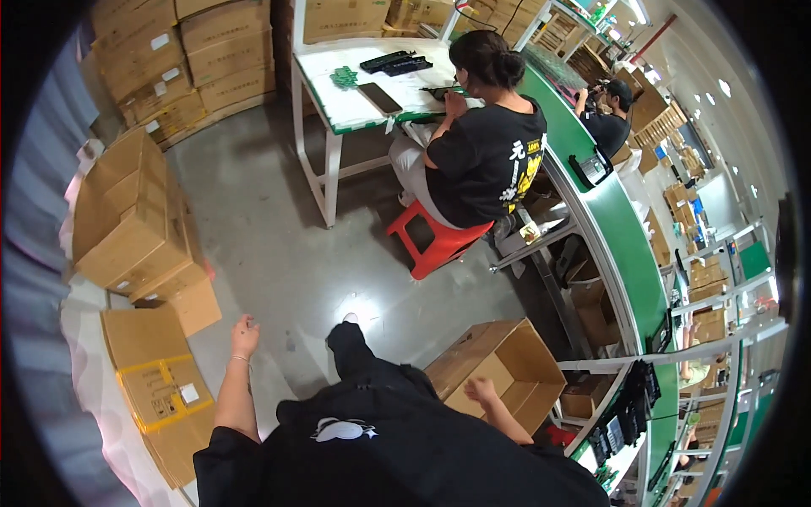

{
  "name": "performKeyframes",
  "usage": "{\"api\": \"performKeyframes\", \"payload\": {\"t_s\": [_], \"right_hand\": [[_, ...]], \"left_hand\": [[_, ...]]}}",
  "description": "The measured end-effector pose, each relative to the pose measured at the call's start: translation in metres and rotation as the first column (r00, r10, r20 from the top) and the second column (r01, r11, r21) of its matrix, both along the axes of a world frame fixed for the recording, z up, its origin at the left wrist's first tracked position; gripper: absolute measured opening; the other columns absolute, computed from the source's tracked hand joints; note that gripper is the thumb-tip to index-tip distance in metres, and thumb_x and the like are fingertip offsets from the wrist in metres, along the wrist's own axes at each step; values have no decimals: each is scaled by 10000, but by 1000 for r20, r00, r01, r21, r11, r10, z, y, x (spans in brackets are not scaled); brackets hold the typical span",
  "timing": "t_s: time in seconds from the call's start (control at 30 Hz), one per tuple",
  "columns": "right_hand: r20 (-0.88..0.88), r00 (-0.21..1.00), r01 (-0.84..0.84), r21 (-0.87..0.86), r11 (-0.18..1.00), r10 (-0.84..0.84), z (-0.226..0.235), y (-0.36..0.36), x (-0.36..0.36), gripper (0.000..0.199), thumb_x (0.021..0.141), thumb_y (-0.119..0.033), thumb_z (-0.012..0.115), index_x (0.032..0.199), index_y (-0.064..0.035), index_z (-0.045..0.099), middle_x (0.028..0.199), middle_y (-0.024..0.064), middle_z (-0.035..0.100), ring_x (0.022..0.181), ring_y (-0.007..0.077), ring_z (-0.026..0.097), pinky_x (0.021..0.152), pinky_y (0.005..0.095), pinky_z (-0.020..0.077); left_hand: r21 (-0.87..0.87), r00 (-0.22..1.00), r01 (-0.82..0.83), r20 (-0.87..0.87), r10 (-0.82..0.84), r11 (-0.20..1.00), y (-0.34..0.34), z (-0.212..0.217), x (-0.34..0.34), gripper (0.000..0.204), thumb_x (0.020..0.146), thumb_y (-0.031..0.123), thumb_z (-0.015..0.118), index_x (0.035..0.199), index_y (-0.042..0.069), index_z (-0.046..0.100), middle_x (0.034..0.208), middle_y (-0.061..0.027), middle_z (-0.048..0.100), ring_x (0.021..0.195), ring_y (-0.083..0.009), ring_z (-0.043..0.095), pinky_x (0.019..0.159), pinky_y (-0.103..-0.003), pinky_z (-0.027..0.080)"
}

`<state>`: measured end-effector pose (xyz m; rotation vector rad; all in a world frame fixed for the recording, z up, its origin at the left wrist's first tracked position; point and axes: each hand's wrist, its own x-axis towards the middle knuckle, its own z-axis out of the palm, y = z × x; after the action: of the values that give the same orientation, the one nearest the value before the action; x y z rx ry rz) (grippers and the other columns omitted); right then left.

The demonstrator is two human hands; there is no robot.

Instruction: Assembling electronic and plastic components for toner cartridges and organizing circuit boards on an assembly line.

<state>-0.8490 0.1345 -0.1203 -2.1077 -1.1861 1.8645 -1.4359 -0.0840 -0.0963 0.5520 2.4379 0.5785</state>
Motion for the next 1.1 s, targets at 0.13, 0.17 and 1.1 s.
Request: {"api": "performKeyframes", "payload": {"t_s": [0.13,0.17,1.1], "right_hand": [[-241,918,-190,430,882,315,62,172,-190,242,905,-256,494,735,-85,493,623,-7,494,553,84,470,467,235,379],[-311,884,-166,489,856,349,91,217,-235,204,905,-233,497,761,-89,482,630,-15,484,561,75,462,482,230,375],[-238,971,153,526,837,-28,260,537,-572,257,879,-167,544,642,-76,503,550,-62,397,467,23,315,444,195,250]], "left_hand": [[305,984,139,63,-166,942,70,-43,-12,406,724,216,636,1087,55,553,968,-165,609,916,-283,581,811,-363,456],[309,988,103,79,-134,946,86,-47,-8,415,722,224,641,1092,60,551,965,-160,613,913,-285,584,807,-364,458],[47,842,66,534,-80,997,422,-78,-320,373,754,207,639,1090,62,564,1019,-164,598,936,-252,577,799,-336,455]]}}
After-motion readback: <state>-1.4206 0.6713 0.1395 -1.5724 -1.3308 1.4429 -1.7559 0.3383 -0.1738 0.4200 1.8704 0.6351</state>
